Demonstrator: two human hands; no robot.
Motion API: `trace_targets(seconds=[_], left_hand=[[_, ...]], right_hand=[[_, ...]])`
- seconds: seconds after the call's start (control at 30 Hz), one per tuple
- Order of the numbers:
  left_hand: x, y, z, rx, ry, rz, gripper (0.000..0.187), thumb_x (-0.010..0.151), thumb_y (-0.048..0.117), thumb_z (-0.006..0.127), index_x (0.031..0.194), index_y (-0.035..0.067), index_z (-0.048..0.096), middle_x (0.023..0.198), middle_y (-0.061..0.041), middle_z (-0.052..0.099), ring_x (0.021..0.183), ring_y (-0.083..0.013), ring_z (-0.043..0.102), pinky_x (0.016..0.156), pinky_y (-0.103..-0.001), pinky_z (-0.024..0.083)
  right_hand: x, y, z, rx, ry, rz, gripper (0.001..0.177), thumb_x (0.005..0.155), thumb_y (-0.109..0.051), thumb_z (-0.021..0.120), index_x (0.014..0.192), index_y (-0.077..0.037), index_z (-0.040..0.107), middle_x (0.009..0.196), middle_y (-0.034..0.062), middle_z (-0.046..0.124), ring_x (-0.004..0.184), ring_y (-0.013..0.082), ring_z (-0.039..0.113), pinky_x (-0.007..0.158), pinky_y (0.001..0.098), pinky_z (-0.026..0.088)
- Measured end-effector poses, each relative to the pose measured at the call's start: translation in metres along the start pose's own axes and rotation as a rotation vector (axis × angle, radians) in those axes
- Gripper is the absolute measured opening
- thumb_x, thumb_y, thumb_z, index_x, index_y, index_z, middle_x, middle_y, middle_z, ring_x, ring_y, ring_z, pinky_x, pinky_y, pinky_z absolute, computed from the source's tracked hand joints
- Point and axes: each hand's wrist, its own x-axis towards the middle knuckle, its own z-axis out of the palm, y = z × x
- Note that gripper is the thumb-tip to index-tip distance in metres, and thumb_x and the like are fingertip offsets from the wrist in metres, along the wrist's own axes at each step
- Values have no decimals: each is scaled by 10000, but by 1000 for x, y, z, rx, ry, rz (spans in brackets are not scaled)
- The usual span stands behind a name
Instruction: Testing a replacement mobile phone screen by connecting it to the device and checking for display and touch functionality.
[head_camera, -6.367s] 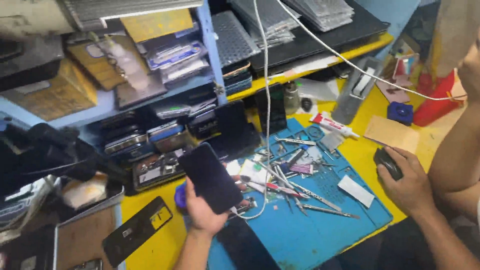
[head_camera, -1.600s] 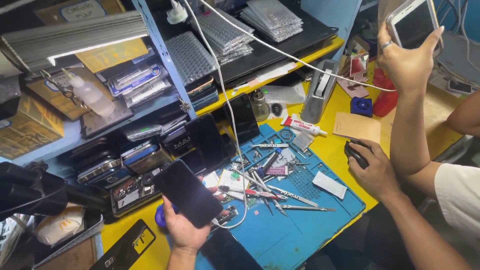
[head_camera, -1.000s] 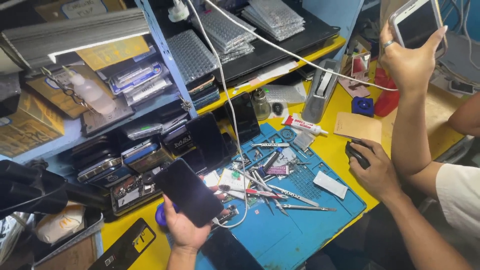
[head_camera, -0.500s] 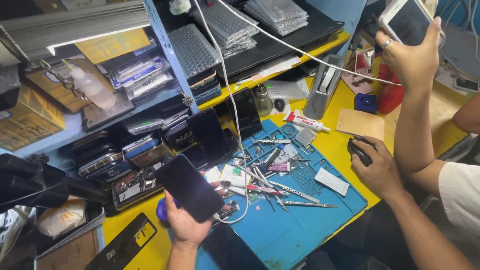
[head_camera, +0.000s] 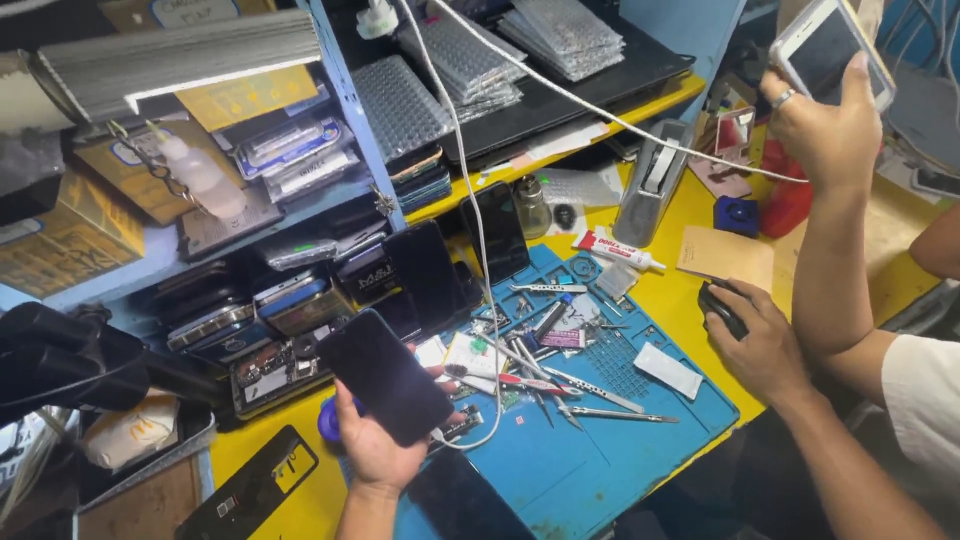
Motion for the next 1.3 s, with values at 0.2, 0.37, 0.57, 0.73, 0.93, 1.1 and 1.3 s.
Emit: trace_targets(seconds=[0.2, 0.37, 0.57, 0.73, 0.93, 1.1, 1.3], left_hand=[[0, -1, -4, -13, 53, -42, 939, 858, 832, 387, 1386, 76, 563, 1211, -320, 660, 1003, -462, 673, 679, -641, 577], [-1, -3, -6, -36, 18, -17, 916, 867, 815, 420, 1370, 63, 564, 1174, -321, 669, 980, -468, 681, 655, -652, 588], [1, -1, -1, -21, 3, -20, 913, 860, 813, 434, 1367, 66, 567, 1178, -312, 670, 979, -453, 681, 662, -627, 594], [-1, -2, -4, -35, -25, -7, 905, 864, 793, 455, 1396, 66, 548, 1178, -308, 676, 979, -452, 696, 655, -600, 607], [0, -2, -4, -78, -37, -22, 909, 877, 793, 442, 1406, 59, 535, 1198, -322, 666, 1008, -473, 687, 675, -644, 600], [-1, 0, -4, -74, -60, -29, 910, 877, 791, 441, 1408, 57, 530, 1216, -324, 652, 1018, -476, 679, 691, -641, 598], [-5, -2, -2, -100, -95, -24, 905, 887, 779, 448, 1397, 35, 528, 1206, -335, 652, 1007, -477, 678, 692, -646, 594]], right_hand=[[-3, -12, -4, -6, -26, 41, 513, 959, -345, 553, 1445, -183, 584, 1569, 89, 485, 1366, 285, 507, 981, 490, 542], [-6, -17, -6, -8, -49, 56, 518, 956, -341, 553, 1452, -194, 580, 1578, 84, 464, 1378, 278, 495, 989, 499, 537], [-1, -6, -3, -15, -18, 29, 510, 943, -328, 577, 1422, -158, 612, 1565, 112, 471, 1377, 313, 488, 1074, 514, 476], [-5, -20, -7, -15, -44, 66, 515, 953, -318, 572, 1444, -164, 587, 1580, 97, 457, 1385, 294, 478, 973, 500, 538], [-3, -10, -2, -12, -5, 34, 505, 950, -311, 578, 1423, -136, 612, 1546, 112, 486, 1365, 310, 485, 991, 506, 520], [-3, -9, -2, -18, -8, 56, 505, 959, -321, 571, 1432, -146, 606, 1538, 109, 483, 1362, 321, 481, 1007, 520, 509], [-7, -14, -3, -25, -17, 50, 502, 968, -314, 575, 1432, -128, 613, 1532, 125, 484, 1360, 329, 477, 1006, 522, 507]])
